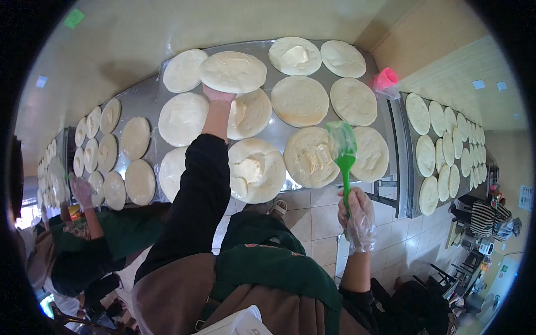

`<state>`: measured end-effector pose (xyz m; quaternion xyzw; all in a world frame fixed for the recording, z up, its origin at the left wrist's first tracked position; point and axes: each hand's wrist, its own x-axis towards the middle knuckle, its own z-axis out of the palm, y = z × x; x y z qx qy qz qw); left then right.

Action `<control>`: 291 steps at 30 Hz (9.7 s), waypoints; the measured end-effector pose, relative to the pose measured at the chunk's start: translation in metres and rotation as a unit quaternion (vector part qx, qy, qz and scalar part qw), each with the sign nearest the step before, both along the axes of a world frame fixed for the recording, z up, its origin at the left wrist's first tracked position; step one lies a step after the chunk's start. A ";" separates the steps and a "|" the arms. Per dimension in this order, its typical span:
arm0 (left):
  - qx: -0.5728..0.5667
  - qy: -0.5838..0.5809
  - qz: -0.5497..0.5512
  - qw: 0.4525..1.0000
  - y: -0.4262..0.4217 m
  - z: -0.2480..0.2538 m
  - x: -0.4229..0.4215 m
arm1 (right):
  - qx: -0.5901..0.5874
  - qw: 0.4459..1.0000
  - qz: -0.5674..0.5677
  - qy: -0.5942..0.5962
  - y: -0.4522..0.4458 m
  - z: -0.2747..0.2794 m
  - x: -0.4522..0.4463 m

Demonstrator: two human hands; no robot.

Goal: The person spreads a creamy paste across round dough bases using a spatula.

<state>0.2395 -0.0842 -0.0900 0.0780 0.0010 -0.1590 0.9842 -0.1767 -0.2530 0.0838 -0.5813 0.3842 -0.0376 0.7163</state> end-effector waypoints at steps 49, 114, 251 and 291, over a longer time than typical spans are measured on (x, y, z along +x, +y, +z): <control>0.655 -0.217 -0.480 0.541 0.039 0.073 0.030 | 0.045 0.998 0.029 0.013 -0.007 -0.016 0.002; -0.168 0.004 -0.252 0.953 -0.081 0.065 -0.302 | -0.626 0.736 0.257 -0.028 -0.098 0.000 -0.064; -0.085 0.026 -0.259 0.962 -0.111 0.088 -0.303 | -0.595 0.742 0.294 -0.095 -0.080 -0.031 -0.093; -0.187 -0.030 -0.185 0.964 -0.108 0.088 -0.289 | -0.594 0.759 0.222 -0.149 -0.062 -0.043 -0.099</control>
